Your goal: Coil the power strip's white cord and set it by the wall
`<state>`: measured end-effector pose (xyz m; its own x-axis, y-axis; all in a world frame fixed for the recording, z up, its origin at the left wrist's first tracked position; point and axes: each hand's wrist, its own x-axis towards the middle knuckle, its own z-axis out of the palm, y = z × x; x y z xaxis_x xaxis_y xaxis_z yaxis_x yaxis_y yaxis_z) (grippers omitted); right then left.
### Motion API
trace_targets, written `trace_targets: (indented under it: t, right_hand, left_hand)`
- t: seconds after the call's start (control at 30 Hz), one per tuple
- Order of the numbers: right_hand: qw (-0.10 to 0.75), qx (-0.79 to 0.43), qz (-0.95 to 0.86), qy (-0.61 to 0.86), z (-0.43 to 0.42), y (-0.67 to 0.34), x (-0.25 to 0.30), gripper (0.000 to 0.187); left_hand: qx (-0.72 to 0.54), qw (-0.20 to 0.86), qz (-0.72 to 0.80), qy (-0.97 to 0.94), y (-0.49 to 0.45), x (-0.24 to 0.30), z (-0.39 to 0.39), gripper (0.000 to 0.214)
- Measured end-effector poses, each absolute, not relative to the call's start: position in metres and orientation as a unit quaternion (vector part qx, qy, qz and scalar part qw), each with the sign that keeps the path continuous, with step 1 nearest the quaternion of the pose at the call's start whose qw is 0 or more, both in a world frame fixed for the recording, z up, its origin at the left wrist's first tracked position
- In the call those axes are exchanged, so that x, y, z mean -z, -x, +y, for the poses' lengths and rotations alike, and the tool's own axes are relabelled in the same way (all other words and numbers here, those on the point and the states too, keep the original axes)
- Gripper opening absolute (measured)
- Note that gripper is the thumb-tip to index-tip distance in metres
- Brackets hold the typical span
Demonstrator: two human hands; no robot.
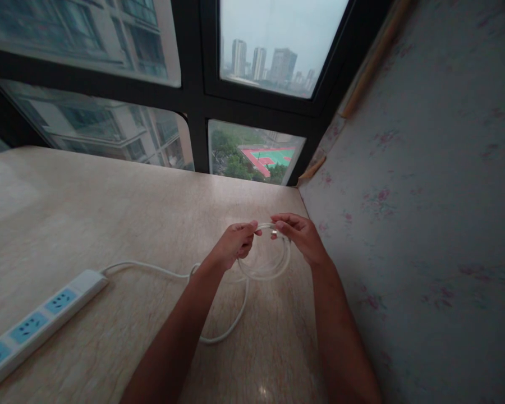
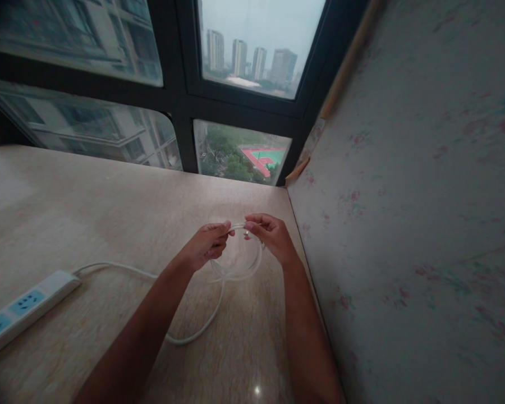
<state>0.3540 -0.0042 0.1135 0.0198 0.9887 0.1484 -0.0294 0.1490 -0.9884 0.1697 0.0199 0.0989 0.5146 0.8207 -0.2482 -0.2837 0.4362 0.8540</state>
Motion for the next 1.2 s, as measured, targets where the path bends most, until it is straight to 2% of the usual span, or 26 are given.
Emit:
trace_targets:
  t: [0.27, 0.6, 0.87, 0.97, 1.2]
  right_hand:
    - [0.575, -0.411, -0.521, 0.479, 0.003, -0.349, -0.106, 0.051]
    - [0.564, -0.411, -0.526, 0.487, 0.004, -0.356, -0.101, 0.060]
    - [0.494, -0.521, -0.543, 0.435, -0.002, -0.375, -0.104, 0.059]
    - [0.443, -0.593, -0.539, 0.403, -0.004, -0.385, -0.098, 0.054]
    - [0.316, -0.694, -0.590, 0.267, 0.000, -0.397, -0.072, 0.061]
  left_hand:
    - [-0.350, 0.838, 0.323, -0.267, -0.183, -0.095, 0.019, 0.030]
    - [-0.342, 0.862, 0.301, -0.222, -0.187, -0.096, 0.015, 0.029]
    - [-0.375, 0.877, 0.266, -0.143, -0.185, -0.095, 0.018, 0.028]
    - [-0.406, 0.863, 0.262, -0.147, -0.185, -0.098, 0.017, 0.028]
    - [-0.436, 0.846, 0.263, -0.156, -0.182, -0.108, 0.016, 0.029]
